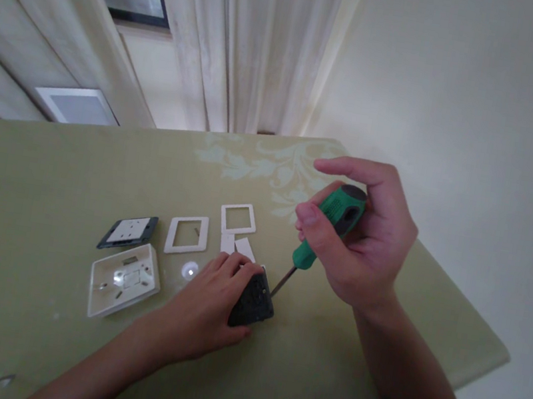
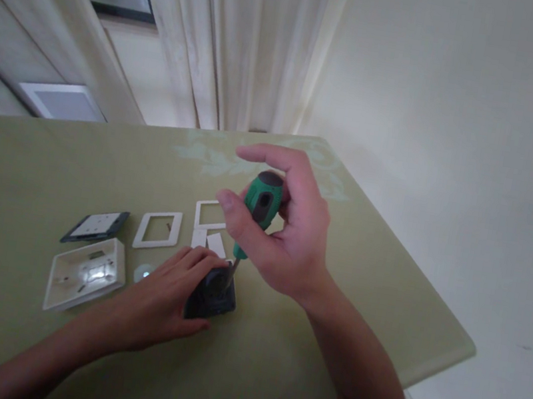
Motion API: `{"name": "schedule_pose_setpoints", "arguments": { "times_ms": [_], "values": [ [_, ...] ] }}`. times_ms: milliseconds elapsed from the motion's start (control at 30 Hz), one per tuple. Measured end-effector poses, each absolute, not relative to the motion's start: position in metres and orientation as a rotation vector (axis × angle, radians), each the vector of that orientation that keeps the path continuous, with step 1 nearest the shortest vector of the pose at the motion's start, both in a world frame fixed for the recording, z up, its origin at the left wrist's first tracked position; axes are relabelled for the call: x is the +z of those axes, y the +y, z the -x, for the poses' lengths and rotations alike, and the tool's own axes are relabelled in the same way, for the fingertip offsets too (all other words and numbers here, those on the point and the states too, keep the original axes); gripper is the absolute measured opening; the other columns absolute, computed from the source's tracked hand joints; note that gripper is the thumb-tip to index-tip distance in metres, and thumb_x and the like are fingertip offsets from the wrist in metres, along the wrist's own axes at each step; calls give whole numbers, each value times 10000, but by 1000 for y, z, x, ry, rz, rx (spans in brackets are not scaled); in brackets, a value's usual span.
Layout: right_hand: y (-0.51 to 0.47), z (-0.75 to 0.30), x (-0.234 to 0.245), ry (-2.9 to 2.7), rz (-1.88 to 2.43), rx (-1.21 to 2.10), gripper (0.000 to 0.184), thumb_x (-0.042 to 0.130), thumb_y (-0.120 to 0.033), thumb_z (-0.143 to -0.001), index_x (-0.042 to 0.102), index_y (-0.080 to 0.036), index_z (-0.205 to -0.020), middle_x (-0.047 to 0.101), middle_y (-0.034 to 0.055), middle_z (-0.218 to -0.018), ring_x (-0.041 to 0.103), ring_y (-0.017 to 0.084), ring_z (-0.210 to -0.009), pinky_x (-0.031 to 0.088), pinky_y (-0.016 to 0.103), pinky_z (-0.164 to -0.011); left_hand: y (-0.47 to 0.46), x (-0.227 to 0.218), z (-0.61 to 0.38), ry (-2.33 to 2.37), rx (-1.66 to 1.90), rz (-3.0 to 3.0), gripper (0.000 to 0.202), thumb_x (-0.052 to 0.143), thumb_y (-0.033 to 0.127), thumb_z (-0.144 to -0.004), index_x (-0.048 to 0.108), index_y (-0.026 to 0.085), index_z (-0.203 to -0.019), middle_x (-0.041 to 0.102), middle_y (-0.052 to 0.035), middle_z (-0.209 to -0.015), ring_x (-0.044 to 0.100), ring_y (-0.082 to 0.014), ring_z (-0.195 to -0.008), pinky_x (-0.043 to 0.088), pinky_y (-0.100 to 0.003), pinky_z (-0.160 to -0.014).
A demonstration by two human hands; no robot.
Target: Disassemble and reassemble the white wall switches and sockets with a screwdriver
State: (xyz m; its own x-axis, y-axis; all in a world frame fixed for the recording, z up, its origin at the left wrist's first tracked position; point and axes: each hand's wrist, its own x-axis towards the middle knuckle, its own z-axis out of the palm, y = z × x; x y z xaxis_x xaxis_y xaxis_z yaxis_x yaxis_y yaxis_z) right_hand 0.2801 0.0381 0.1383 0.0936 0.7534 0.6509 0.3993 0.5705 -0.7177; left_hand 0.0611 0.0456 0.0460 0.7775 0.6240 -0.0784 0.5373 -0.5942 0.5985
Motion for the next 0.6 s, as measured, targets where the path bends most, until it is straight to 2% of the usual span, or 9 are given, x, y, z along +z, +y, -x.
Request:
{"name": "schedule_pose_setpoints", "arguments": {
  "times_ms": [133, 333, 433, 600],
  "values": [
    [39, -280, 138, -1519, 1002, 358, 346, 788, -369, -982, 666, -346, -1305, 684, -1, -819, 636, 190, -614, 585, 362, -548, 44, 49, -63, 865, 149, -2387, 696, 799, 190, -768, 540, 239, -1413, 572, -106, -1410, 499, -343, -1283, 462, -552, -1154],
    [41, -280, 137, -1530, 1006, 375, 347, 782, -388, -985, 661, -340, -1307, 680, -5, -797, 636, 194, -607, 582, 370, -550, 45, 60, -61, 852, 14, -2274, 771, 844, 209, -730, 531, 258, -1433, 556, -110, -1414, 494, -343, -1287, 467, -553, -1143],
    [41, -281, 137, -1538, 999, 365, 337, 776, -390, -991, 659, -347, -1304, 678, -1, -807, 637, 198, -611, 582, 376, -552, 46, 61, -59, 850, 14, -2267, 736, 832, 212, -733, 540, 248, -1408, 550, -121, -1397, 498, -349, -1268, 467, -568, -1128],
    [41, -281, 136, -1552, 1021, 353, 366, 777, -360, -993, 639, -355, -1331, 658, -4, -816, 614, 192, -620, 563, 357, -545, 48, 59, -59, 787, 60, -2234, 678, 802, 172, -722, 541, 226, -1346, 564, -109, -1331, 509, -335, -1228, 480, -536, -1098]
  ]
}}
